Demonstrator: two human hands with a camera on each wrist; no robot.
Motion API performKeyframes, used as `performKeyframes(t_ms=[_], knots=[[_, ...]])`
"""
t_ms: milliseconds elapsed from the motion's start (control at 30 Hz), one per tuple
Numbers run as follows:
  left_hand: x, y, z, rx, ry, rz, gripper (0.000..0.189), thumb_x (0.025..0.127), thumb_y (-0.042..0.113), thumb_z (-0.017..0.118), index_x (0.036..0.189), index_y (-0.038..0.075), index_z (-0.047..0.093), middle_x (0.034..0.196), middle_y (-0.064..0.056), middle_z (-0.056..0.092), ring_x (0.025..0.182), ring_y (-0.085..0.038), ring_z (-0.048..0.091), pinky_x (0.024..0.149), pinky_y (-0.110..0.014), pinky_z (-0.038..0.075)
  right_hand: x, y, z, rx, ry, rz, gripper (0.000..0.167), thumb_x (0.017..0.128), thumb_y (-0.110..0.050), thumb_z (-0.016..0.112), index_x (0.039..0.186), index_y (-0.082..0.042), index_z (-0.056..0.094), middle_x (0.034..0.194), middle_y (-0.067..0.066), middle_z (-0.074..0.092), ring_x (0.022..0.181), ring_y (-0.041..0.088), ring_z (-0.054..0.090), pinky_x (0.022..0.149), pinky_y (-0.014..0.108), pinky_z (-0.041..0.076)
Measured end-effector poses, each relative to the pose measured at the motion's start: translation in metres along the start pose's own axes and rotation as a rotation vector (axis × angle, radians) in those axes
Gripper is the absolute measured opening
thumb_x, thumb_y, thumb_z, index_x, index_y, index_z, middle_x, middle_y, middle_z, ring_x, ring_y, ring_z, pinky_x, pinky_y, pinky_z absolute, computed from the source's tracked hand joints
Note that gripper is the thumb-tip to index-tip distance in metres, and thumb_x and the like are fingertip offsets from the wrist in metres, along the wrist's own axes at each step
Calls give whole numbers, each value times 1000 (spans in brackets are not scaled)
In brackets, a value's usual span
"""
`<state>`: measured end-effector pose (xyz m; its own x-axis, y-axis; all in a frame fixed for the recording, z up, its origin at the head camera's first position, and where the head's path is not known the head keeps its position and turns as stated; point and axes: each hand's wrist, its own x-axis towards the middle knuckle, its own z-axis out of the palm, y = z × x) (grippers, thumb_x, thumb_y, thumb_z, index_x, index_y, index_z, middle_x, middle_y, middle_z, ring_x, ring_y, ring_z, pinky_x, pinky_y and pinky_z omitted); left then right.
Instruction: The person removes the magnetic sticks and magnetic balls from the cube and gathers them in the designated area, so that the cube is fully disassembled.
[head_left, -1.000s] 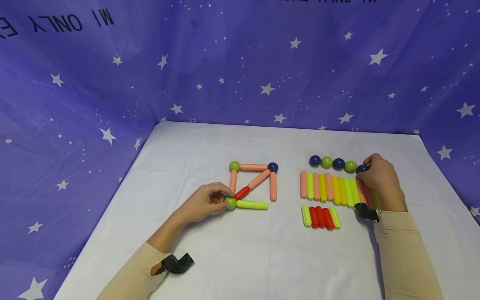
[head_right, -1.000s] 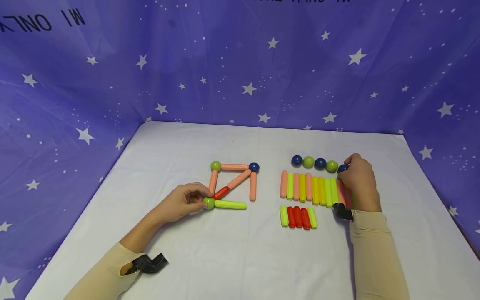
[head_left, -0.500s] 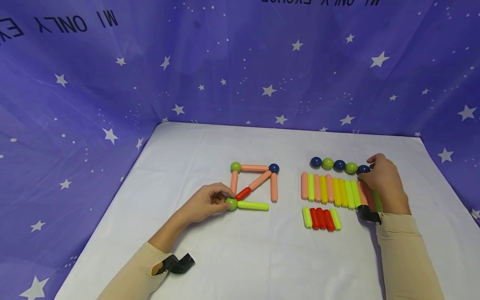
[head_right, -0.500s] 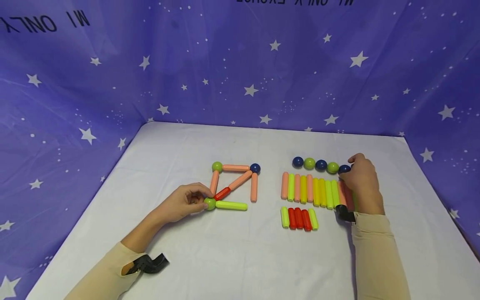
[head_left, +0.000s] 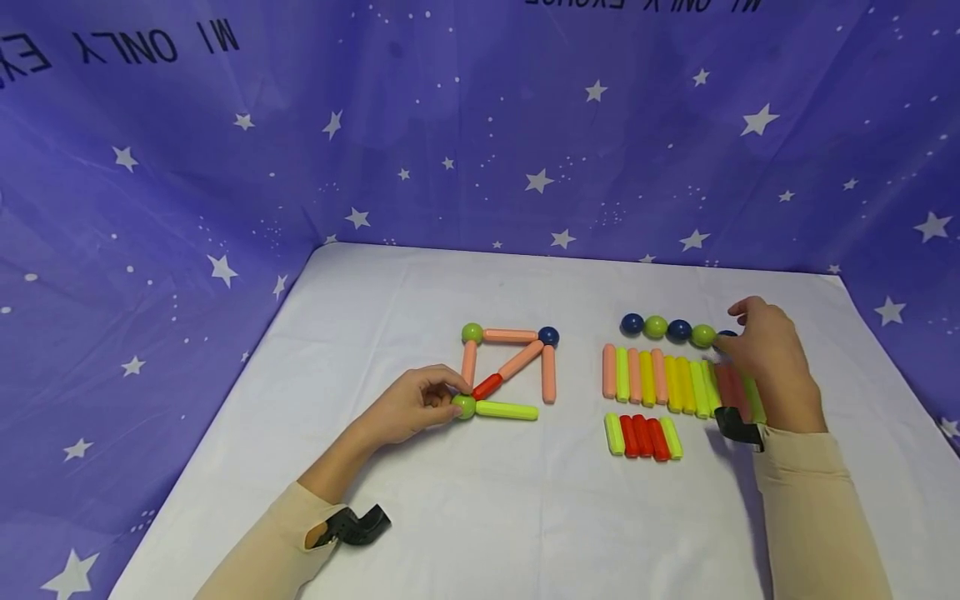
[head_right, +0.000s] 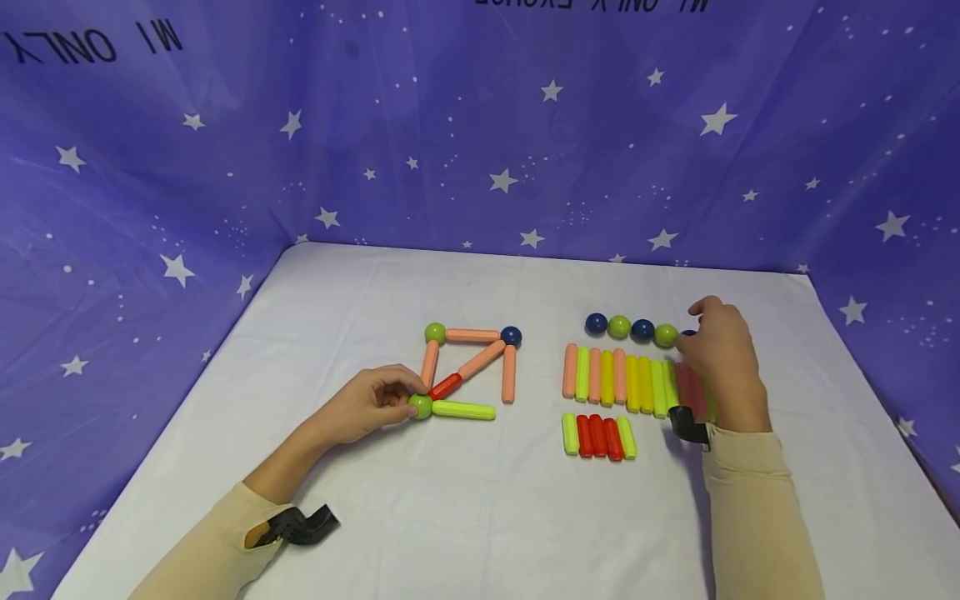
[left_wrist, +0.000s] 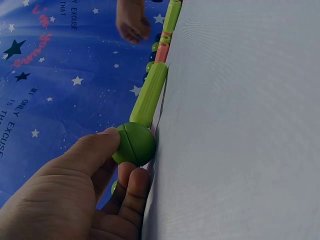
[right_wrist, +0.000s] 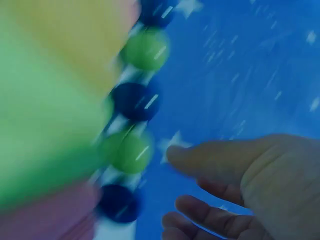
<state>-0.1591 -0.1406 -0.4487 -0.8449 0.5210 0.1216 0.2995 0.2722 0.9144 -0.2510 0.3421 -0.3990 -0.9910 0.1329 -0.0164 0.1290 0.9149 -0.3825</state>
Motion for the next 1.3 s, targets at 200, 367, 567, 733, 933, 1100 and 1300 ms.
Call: performKeyframes(t_ms=[200,367,567,733,933,1100,1300], knots=[[0,2,0,11,3,-8,23,87,-2,70,109,2,67,104,-11,65,78,-27,56,64,-28,46,-29,-75,15,17,-17,-269,43,92,-19,62,125,8,51,115,29,54,101,44,52,85,59,45],[0,2,0,9,2,-5,22,87,-2,70,109,2,67,104,-10,65,78,-26,56,64,-28,46,-62,-134,65,6,-186,-465,42,94,-26,62,126,0,55,107,17,60,90,29,58,78,44,51],[1,2,1,12,6,5,22,86,-4,70,108,2,67,103,-11,65,78,-25,56,64,-28,46,-84,-157,105,-87,-252,-560,54,91,-26,69,134,0,49,90,6,53,73,18,49,62,30,43],[5,-10,-1,29,0,3,23,86,-1,71,108,7,69,102,-5,66,80,-24,59,65,-28,47,-86,-157,107,-74,-256,-597,51,84,-17,72,128,0,52,85,3,51,73,18,48,64,32,42],[7,-30,-3,38,-2,16,23,88,10,74,108,20,69,102,7,65,80,-18,59,65,-28,49,-90,-158,103,-113,-237,-556,37,77,-25,74,104,-11,54,81,1,49,68,16,47,58,30,41],[5,-30,0,31,10,-2,24,87,7,74,109,17,69,102,5,64,78,-20,56,63,-27,46,-93,-156,96,-120,-296,-506,36,80,-32,76,100,-14,52,79,1,48,67,17,46,56,31,38],[0,-14,2,29,14,-28,24,87,-1,71,110,6,68,103,-7,65,79,-27,56,63,-27,44,-96,-154,92,-9,-344,-449,25,87,-20,73,100,-11,53,72,2,50,63,17,48,54,30,39]])
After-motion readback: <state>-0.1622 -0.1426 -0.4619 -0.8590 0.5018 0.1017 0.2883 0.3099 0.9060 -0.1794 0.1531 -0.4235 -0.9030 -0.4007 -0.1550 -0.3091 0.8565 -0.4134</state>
